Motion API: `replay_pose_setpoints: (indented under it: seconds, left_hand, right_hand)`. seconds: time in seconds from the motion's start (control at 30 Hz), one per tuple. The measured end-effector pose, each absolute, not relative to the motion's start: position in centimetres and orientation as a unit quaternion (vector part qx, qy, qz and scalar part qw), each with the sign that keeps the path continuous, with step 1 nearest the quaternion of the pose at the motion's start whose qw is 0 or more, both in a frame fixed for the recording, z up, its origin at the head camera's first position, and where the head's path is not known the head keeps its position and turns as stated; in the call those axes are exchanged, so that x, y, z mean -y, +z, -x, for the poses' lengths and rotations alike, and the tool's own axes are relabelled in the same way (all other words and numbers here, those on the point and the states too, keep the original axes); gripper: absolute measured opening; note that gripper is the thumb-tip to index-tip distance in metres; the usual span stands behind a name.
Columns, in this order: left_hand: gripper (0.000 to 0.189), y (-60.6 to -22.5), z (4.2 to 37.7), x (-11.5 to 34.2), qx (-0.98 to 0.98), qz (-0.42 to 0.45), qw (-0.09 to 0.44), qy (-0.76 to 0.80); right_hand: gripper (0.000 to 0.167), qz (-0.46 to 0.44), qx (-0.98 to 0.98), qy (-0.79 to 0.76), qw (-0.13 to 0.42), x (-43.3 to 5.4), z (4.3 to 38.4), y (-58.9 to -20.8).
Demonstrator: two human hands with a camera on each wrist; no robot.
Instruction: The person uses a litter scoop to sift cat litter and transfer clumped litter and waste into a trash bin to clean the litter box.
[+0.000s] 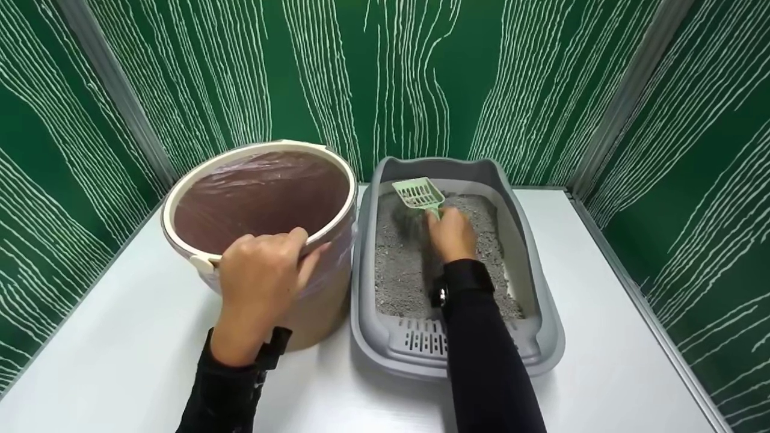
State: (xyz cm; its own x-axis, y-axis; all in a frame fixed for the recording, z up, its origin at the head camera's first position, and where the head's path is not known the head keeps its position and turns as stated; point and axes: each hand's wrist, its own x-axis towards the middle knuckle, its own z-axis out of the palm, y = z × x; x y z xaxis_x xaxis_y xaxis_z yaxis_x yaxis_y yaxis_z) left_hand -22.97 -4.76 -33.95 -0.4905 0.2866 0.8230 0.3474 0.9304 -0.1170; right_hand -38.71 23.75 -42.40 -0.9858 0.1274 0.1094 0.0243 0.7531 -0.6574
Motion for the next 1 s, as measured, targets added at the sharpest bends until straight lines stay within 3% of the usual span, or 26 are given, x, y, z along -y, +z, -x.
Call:
replay_pose_setpoints:
  seconds: [0.53, 1.0]
  left_hand:
    - [0.037, -33.9, 22.91, 4.75, 0.868, 0.184, 0.46, -0.037]
    - [0.039, -33.9, 22.92, 4.74, 0.866, 0.183, 0.465, -0.029]
  right_hand:
    - [0.05, 0.05, 0.917, 0.39, 0.062, -23.98, 39.32, -42.43]
    - [0.045, 0.031, 0.938, 0.329, 0.101, -23.77, 38.56, -42.44]
